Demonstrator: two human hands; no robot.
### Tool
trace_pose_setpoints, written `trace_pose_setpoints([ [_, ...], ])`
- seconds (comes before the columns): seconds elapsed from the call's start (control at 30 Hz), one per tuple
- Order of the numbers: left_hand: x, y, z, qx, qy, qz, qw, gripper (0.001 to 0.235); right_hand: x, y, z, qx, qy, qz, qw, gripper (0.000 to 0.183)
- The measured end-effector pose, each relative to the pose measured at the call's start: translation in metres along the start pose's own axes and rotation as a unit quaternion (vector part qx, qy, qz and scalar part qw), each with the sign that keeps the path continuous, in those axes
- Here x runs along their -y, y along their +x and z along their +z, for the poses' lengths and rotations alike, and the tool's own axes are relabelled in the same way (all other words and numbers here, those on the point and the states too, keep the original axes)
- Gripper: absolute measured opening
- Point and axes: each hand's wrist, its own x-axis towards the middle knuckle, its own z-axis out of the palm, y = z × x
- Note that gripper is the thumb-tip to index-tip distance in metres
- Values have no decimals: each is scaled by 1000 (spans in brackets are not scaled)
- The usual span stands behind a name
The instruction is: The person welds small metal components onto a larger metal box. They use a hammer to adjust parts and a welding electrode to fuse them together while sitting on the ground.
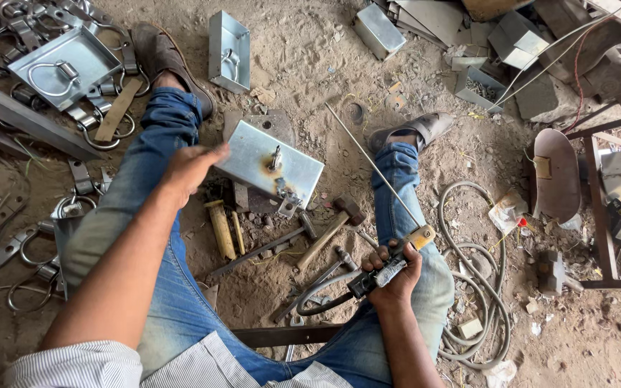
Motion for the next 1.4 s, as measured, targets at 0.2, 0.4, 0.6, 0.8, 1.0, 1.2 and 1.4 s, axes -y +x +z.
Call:
trace_pose_setpoints([
  [0.2, -11, -10, 0, 27, -45, -53, 997, 43, 1, 1, 2, -7, 6, 0, 1000, 31],
  [0.4, 5, -55, 11, 34, -81, -131, 987, 56, 1, 1, 3, -8, 1, 3, 1000, 31],
  [0.6, 12, -105, 59, 48, -225, -149, 962, 60, -5, 2, 5, -7, -3, 12, 1000, 31],
  [0.8, 26, -101, 68, 11, -194, -128, 973, 60, -8, -2, 8, -32, -29, 14, 999, 31],
  [1.0, 34, -91, 61, -23, -81, -83, 993, 66, -8, -4, 8, -38, -32, 6, 999, 31],
  [1.2, 34, -105, 73, 44, -141, -35, 988, 66, -11, -1, 10, -40, -41, 1, 998, 31],
  [1.4, 26, -114, 69, 94, -80, -119, 985, 69, -11, 0, 8, -30, -33, 3, 999, 29],
])
